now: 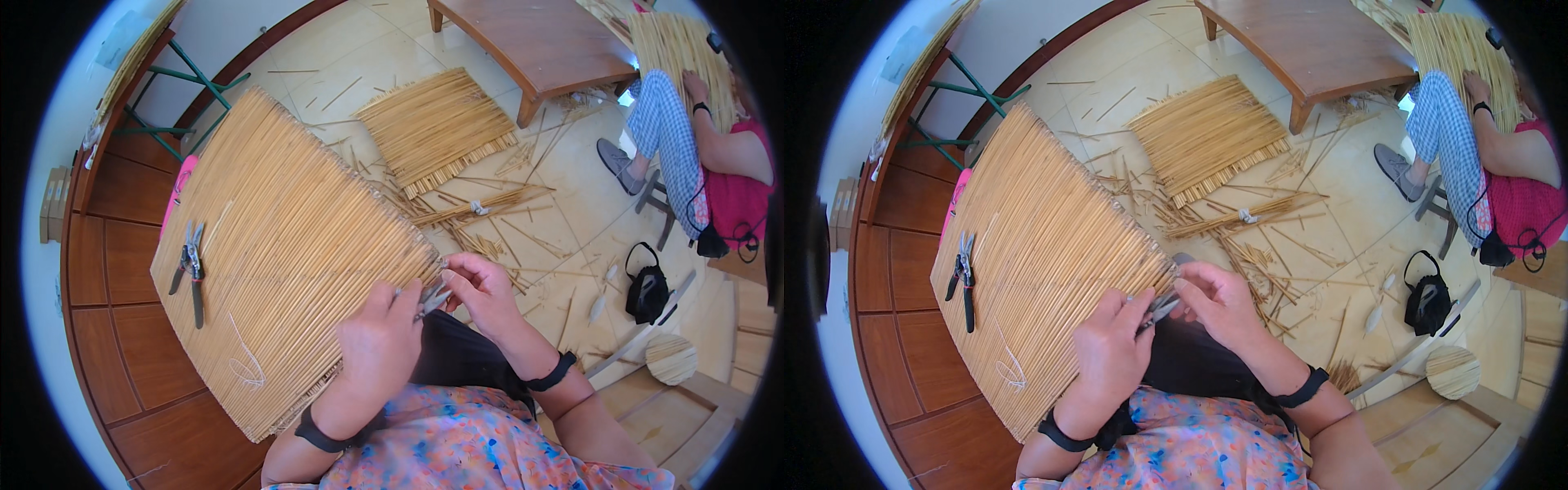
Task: The person weaves together bamboo slats using thin binding strips, occasionally using a pair of shears to cut the strips.
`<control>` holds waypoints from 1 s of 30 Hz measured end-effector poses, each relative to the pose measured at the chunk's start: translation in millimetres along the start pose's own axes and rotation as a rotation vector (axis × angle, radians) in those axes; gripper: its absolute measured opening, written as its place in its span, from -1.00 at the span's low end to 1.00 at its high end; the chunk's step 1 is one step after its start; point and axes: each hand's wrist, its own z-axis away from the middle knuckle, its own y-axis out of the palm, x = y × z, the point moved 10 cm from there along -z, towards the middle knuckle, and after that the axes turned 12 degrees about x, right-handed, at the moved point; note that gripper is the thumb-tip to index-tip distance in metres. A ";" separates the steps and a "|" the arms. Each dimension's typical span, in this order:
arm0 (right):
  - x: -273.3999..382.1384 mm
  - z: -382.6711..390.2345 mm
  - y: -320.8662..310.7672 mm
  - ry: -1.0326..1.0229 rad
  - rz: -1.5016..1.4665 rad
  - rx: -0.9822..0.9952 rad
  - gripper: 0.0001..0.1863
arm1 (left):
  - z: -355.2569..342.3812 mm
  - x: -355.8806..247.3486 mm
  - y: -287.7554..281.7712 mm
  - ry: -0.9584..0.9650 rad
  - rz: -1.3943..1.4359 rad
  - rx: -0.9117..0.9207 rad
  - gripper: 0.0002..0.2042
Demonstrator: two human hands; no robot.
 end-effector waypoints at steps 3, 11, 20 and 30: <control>3.2 0.5 0.4 -0.011 0.075 -0.023 -0.78 | 7.6 0.7 2.4 0.046 0.064 -0.086 -0.63; 1.2 -2.6 3.6 0.021 -0.030 -0.054 -0.80 | 1.9 21.8 9.1 -0.043 0.340 -0.018 -0.67; -2.0 -6.2 2.3 0.006 -0.042 -0.157 -0.84 | -15.4 33.4 2.5 -0.042 0.392 -0.007 -0.81; -1.0 -1.8 0.8 0.042 -0.056 -0.165 -0.82 | -41.6 25.3 -2.2 0.030 0.187 0.017 -0.77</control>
